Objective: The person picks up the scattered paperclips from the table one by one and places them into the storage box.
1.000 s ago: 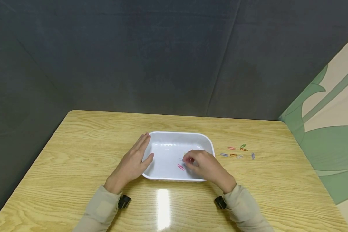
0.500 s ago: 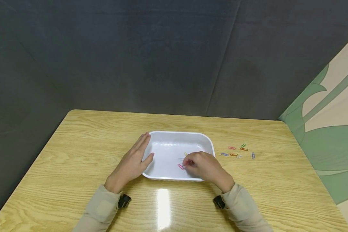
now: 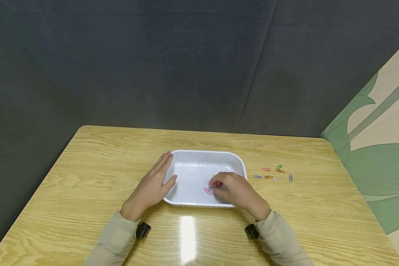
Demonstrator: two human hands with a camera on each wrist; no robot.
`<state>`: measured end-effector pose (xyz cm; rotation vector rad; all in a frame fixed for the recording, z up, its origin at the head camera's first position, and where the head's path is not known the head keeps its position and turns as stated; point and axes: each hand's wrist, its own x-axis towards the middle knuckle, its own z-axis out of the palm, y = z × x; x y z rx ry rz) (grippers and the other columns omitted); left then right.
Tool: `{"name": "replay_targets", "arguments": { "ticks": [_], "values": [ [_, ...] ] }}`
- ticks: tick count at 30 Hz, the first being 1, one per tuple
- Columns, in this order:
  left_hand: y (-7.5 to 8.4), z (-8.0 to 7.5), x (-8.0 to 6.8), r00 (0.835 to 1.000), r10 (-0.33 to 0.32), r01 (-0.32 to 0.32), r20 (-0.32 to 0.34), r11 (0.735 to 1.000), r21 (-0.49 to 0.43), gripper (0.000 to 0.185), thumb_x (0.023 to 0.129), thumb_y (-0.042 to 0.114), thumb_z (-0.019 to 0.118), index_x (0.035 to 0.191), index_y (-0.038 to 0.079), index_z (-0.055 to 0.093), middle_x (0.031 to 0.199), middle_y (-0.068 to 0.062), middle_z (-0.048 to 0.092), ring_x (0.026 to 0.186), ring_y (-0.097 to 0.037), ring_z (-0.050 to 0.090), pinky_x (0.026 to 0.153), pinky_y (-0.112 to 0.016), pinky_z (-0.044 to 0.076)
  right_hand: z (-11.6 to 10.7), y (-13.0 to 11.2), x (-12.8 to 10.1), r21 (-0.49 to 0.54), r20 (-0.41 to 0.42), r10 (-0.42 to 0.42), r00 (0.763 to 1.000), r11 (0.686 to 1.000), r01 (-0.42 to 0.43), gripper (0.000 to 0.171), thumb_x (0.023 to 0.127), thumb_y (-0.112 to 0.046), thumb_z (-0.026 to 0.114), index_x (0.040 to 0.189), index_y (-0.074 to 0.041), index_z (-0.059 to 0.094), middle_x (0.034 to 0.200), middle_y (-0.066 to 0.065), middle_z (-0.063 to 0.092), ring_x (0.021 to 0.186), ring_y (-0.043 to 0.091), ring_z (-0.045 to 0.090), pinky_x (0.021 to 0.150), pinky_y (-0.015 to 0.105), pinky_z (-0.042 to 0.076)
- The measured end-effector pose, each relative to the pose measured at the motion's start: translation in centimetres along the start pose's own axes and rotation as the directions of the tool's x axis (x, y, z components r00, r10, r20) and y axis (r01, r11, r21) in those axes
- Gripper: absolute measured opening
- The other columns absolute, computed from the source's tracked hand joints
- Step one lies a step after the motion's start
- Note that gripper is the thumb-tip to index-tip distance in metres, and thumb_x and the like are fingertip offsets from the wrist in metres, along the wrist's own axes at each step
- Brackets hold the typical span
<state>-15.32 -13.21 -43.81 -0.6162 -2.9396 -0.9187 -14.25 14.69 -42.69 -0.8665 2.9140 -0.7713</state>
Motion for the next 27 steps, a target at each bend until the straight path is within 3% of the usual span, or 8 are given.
{"name": "replay_targets", "arguments": {
  "ticks": [7, 18, 27],
  "values": [
    [0.0, 0.0, 0.0, 1.0, -0.002, 0.002, 0.002, 1.0, 0.009, 0.068, 0.103, 0.032, 0.048, 0.157, 0.002, 0.022, 0.166, -0.013, 0.018, 0.154, -0.031, 0.017, 0.124, -0.049, 0.023, -0.4, 0.2, -0.1, 0.061, -0.016, -0.01, 1.0, 0.998, 0.011, 0.013, 0.085, -0.008, 0.074, 0.098, -0.01, 0.076, 0.095, -0.001, 0.075, 0.079, 0.006, 0.065, 0.072, 0.024, 0.056],
    [0.1, -0.1, 0.0, 1.0, -0.007, 0.007, 0.006, 1.0, 0.009, 0.068, 0.103, 0.032, 0.049, 0.157, 0.001, 0.021, 0.166, -0.013, 0.017, 0.154, -0.032, 0.017, 0.124, -0.049, 0.023, -1.5, 0.4, -0.5, 0.061, -0.075, 0.004, 0.997, 0.998, 0.0, 0.018, 0.086, -0.006, 0.073, 0.103, -0.009, 0.075, 0.095, -0.002, 0.074, 0.086, 0.011, 0.066, 0.077, 0.029, 0.057],
    [0.1, 0.0, 0.0, 1.0, -0.001, 0.001, -0.002, 1.0, -0.004, 0.068, 0.102, 0.03, 0.051, 0.157, 0.001, 0.022, 0.166, -0.014, 0.019, 0.154, -0.031, 0.017, 0.123, -0.05, 0.025, -3.4, 0.8, -1.2, 0.11, -0.136, 0.032, 0.99, 0.994, -0.017, 0.017, 0.087, -0.005, 0.073, 0.104, -0.008, 0.074, 0.1, 0.003, 0.074, 0.089, 0.015, 0.066, 0.077, 0.037, 0.057]
  ]
}}
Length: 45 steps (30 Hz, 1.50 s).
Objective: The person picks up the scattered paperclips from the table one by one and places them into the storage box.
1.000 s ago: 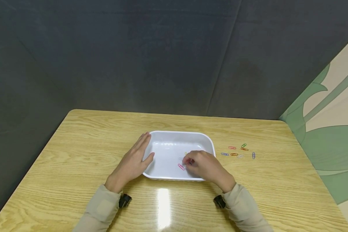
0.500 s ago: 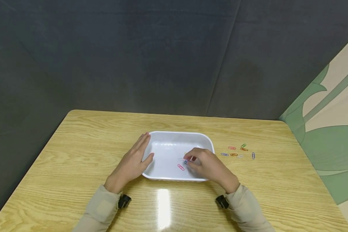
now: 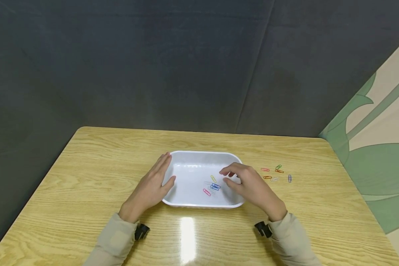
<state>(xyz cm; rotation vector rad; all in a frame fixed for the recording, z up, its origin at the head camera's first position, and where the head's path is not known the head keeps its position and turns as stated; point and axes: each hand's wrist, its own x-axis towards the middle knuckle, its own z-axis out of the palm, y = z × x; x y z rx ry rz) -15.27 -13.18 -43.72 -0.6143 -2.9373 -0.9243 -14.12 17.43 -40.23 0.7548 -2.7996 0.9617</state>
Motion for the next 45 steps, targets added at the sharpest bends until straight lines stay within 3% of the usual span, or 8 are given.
{"name": "replay_targets", "arguments": {
  "ticks": [6, 30, 45],
  "values": [
    [0.0, 0.0, 0.0, 1.0, 0.004, -0.004, -0.004, 1.0, -0.008, 0.068, 0.102, 0.031, 0.05, 0.157, 0.001, 0.022, 0.166, -0.014, 0.019, 0.154, -0.032, 0.018, 0.123, -0.05, 0.024, -1.0, 0.7, -0.4, -0.027, -0.019, 0.021, 1.0, 0.999, -0.021, 0.018, 0.088, -0.005, 0.073, 0.105, -0.009, 0.074, 0.102, 0.004, 0.074, 0.09, 0.015, 0.065, 0.07, 0.028, 0.053],
    [0.1, -0.1, 0.0, 1.0, -0.009, 0.009, 0.011, 1.0, -0.001, 0.068, 0.103, 0.032, 0.048, 0.157, 0.001, 0.021, 0.167, -0.013, 0.017, 0.154, -0.031, 0.016, 0.124, -0.05, 0.023, -3.2, 3.6, -2.5, -0.091, -0.081, 0.098, 0.992, 0.99, -0.105, 0.018, 0.091, -0.01, 0.07, 0.109, -0.009, 0.072, 0.105, 0.002, 0.072, 0.092, 0.019, 0.066, 0.072, 0.04, 0.056],
    [0.0, 0.0, 0.0, 1.0, -0.004, 0.004, 0.008, 1.0, 0.001, 0.067, 0.103, 0.032, 0.048, 0.157, 0.001, 0.022, 0.166, -0.014, 0.017, 0.154, -0.032, 0.017, 0.124, -0.05, 0.023, -3.0, 5.9, -3.5, -0.114, -0.124, 0.056, 0.991, 0.991, -0.07, 0.018, 0.086, -0.002, 0.074, 0.104, -0.004, 0.074, 0.098, 0.006, 0.074, 0.081, 0.018, 0.068, 0.067, 0.034, 0.057]
  ]
}}
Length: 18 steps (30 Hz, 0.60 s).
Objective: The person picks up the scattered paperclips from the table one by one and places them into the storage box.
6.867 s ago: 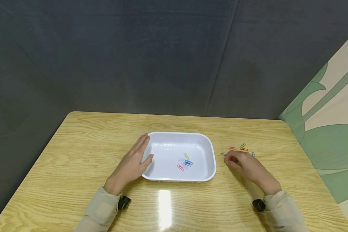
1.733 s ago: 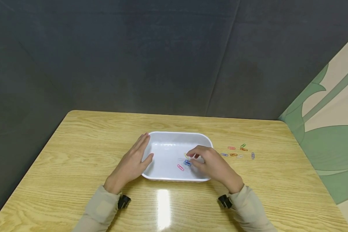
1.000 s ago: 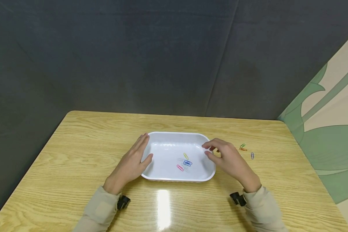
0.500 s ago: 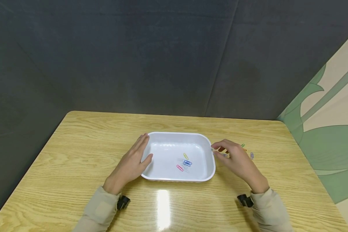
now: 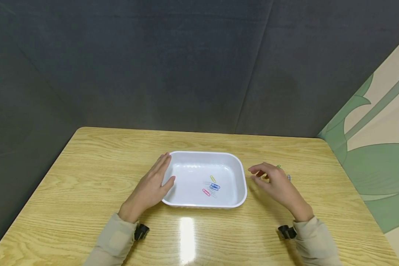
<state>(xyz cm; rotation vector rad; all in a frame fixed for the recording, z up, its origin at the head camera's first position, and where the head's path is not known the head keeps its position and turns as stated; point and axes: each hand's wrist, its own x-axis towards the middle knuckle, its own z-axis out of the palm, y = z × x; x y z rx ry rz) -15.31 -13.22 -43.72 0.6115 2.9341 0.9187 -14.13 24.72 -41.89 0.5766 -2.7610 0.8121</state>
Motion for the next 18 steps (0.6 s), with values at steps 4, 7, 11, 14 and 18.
{"name": "replay_targets", "arguments": {
  "ticks": [4, 7, 11, 14, 18],
  "values": [
    [0.0, 0.1, 0.0, 1.0, 0.012, -0.012, -0.012, 1.0, -0.002, 0.068, 0.102, 0.03, 0.05, 0.157, 0.0, 0.023, 0.166, -0.015, 0.019, 0.154, -0.033, 0.018, 0.123, -0.051, 0.025, 0.2, 0.6, -0.1, -0.002, 0.004, 0.004, 1.0, 1.0, -0.004, 0.018, 0.085, -0.002, 0.074, 0.103, -0.003, 0.074, 0.098, 0.007, 0.075, 0.081, 0.019, 0.069, 0.068, 0.033, 0.057],
    [0.0, 0.1, 0.0, 1.0, 0.012, -0.012, -0.015, 1.0, -0.002, 0.068, 0.102, 0.03, 0.051, 0.157, 0.0, 0.023, 0.166, -0.015, 0.02, 0.154, -0.032, 0.018, 0.123, -0.051, 0.025, 0.2, 1.1, -0.3, -0.002, 0.016, 0.015, 1.0, 1.0, -0.015, 0.017, 0.086, -0.002, 0.074, 0.103, -0.003, 0.074, 0.098, 0.009, 0.075, 0.081, 0.02, 0.069, 0.069, 0.033, 0.057],
    [0.0, 0.0, 0.0, 1.0, 0.006, -0.006, -0.006, 1.0, 0.003, 0.068, 0.103, 0.031, 0.049, 0.157, 0.001, 0.022, 0.166, -0.014, 0.018, 0.154, -0.032, 0.017, 0.124, -0.049, 0.023, 0.3, 1.6, -0.4, 0.004, 0.04, 0.032, 0.999, 0.999, -0.032, 0.017, 0.085, -0.002, 0.074, 0.103, -0.002, 0.074, 0.099, 0.01, 0.075, 0.081, 0.02, 0.07, 0.07, 0.034, 0.058],
    [0.0, 0.0, 0.0, 1.0, 0.006, -0.006, -0.001, 1.0, 0.004, 0.067, 0.103, 0.031, 0.048, 0.157, 0.0, 0.022, 0.166, -0.014, 0.017, 0.154, -0.032, 0.017, 0.124, -0.049, 0.023, 0.3, 2.0, -0.4, 0.01, 0.065, 0.045, 0.997, 0.999, -0.045, 0.018, 0.085, -0.001, 0.073, 0.103, -0.001, 0.073, 0.1, 0.011, 0.075, 0.082, 0.021, 0.07, 0.071, 0.036, 0.059],
    [0.0, -0.1, 0.0, 1.0, 0.004, -0.004, 0.002, 1.0, 0.002, 0.067, 0.104, 0.032, 0.048, 0.157, 0.001, 0.022, 0.166, -0.014, 0.017, 0.154, -0.032, 0.017, 0.124, -0.049, 0.023, 0.3, 2.3, -0.4, 0.012, 0.095, 0.063, 0.993, 0.998, -0.064, 0.019, 0.086, 0.0, 0.072, 0.105, 0.001, 0.073, 0.102, 0.013, 0.075, 0.083, 0.023, 0.07, 0.071, 0.037, 0.059]
  ]
}}
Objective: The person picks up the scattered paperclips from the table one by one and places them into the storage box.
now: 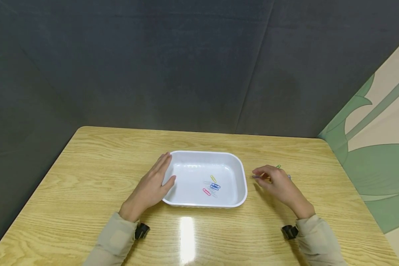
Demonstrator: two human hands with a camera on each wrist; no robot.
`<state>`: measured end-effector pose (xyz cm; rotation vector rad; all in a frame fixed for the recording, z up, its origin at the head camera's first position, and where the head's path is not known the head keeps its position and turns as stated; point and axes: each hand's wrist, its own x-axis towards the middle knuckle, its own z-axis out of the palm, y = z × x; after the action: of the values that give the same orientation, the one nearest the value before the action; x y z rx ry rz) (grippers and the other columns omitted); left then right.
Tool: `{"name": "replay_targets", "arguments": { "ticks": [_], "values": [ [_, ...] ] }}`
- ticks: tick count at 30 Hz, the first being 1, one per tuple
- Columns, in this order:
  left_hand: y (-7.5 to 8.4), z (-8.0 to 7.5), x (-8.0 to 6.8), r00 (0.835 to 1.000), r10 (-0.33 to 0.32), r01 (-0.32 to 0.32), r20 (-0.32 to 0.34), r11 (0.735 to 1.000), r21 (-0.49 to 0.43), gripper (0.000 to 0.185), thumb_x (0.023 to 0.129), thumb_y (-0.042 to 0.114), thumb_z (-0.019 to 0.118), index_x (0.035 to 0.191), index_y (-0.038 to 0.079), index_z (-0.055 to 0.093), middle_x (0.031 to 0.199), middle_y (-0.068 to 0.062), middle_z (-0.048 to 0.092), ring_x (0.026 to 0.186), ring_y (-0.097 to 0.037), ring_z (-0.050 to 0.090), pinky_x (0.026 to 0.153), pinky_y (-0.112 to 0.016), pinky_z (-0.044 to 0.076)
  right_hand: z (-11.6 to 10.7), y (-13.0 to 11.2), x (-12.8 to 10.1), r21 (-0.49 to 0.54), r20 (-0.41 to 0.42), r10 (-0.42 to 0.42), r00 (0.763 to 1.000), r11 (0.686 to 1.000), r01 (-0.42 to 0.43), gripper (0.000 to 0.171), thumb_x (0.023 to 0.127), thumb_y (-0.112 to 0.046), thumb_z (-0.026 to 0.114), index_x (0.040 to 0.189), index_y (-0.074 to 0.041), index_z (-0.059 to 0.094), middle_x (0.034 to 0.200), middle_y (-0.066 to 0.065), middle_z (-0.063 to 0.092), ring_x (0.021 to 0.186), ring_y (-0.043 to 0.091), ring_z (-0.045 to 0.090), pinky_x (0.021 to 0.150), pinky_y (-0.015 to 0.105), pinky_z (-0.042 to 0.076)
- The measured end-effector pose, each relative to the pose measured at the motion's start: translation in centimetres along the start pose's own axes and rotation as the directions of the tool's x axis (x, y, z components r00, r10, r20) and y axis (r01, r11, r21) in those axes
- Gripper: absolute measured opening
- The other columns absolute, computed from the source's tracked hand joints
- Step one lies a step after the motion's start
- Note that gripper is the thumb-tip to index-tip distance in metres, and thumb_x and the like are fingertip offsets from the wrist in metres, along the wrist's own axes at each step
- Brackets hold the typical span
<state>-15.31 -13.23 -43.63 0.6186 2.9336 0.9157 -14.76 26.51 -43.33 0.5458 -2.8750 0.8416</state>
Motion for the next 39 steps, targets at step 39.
{"name": "replay_targets", "arguments": {
  "ticks": [39],
  "values": [
    [-0.05, 0.07, 0.0, 1.0, -0.011, 0.011, 0.01, 1.0, -0.003, 0.068, 0.103, 0.032, 0.048, 0.157, 0.001, 0.022, 0.167, -0.013, 0.017, 0.155, -0.03, 0.015, 0.124, -0.049, 0.023, -0.06, 0.78, 0.03, -0.12, 0.133, 0.0, 0.991, 0.993, 0.016, 0.009, 0.084, 0.002, 0.073, 0.088, -0.005, 0.075, 0.087, 0.004, 0.074, 0.079, 0.016, 0.069, 0.068, 0.028, 0.058]
  ]
}}
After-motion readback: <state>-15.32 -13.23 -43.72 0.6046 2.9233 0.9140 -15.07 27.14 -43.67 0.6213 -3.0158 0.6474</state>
